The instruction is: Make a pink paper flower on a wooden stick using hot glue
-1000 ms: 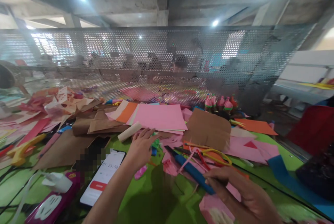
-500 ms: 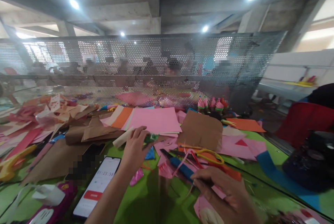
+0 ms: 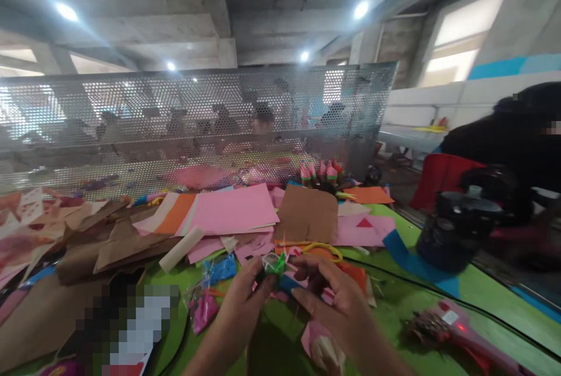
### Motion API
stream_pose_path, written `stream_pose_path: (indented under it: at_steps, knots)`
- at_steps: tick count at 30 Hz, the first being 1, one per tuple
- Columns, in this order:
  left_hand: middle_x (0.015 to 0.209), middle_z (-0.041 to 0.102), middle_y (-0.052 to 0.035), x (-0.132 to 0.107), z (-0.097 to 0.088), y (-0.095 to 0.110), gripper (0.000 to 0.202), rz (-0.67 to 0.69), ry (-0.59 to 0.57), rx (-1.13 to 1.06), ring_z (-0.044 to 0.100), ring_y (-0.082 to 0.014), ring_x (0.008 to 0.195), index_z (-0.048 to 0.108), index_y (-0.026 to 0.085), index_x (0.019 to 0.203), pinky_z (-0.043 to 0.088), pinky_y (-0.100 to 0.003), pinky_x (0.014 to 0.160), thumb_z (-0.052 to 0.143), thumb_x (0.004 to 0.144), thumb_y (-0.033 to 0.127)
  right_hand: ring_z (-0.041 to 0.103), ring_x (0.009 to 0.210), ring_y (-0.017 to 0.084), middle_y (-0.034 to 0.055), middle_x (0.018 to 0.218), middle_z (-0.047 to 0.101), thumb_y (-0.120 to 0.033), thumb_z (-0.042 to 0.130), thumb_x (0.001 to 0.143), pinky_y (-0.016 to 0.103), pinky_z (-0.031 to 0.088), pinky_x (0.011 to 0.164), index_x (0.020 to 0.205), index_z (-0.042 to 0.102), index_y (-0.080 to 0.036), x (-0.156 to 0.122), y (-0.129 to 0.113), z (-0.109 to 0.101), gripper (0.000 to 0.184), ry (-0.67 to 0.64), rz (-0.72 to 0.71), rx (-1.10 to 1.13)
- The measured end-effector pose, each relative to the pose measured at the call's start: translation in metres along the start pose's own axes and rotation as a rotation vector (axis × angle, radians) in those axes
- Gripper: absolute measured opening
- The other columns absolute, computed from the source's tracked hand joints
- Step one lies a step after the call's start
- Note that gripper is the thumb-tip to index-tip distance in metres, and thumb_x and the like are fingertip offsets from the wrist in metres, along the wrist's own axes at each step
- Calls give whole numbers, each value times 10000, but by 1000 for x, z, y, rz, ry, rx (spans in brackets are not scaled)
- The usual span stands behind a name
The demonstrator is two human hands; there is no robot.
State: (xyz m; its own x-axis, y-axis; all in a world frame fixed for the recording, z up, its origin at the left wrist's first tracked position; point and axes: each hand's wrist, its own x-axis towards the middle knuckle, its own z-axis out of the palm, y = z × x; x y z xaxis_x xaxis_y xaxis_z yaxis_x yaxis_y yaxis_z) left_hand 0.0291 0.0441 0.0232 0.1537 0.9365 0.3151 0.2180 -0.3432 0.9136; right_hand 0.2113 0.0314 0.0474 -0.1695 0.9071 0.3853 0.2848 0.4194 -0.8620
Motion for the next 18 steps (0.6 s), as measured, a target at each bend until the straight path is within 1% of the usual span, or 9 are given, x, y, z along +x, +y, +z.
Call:
stream_pose_path:
  at_steps: [3,7,9,11,14,18]
  knots:
    - [1110,677,-71,-3,5,-1,229,29,-47,-1,591,-243,1017,658,211,1058,442,-326,902,518,896,293,575,725,172,28,876,651,-320,694,795,275,485,663,1050,653,-199,0,1,1,286,-17,24,34]
    - [979,673,-62,-4,10,-1,183,70,-74,43,592,-240,962,679,212,959,448,-333,879,520,873,243,556,706,165,7,806,628,-247,701,774,262,446,644,930,666,-189,-1,-1,2,171,-2,24,2]
    - [935,661,-59,-4,11,-2,192,106,-83,79,590,-236,932,678,211,950,456,-333,855,503,871,224,555,699,165,6,780,618,-248,689,790,260,438,637,886,668,-182,-1,-2,2,119,5,21,3]
    - [936,655,-61,-5,11,-2,210,123,-101,121,590,-233,926,671,216,974,464,-331,844,481,884,218,561,705,166,8,779,619,-250,678,811,260,437,640,868,667,-178,-1,-2,2,93,2,17,2]
    - [1086,652,-70,-8,11,0,239,107,-127,197,576,-240,1051,636,240,1089,453,-341,923,482,905,244,567,723,163,5,788,623,-223,672,823,259,434,654,869,663,-180,-1,-1,2,64,-8,6,-11]
    - [1217,622,-70,-12,10,3,296,90,-139,256,527,-237,1169,568,248,1198,410,-355,1011,510,910,290,541,722,153,-9,785,597,-205,671,830,253,422,653,852,657,-191,-1,3,1,30,0,-19,-16]
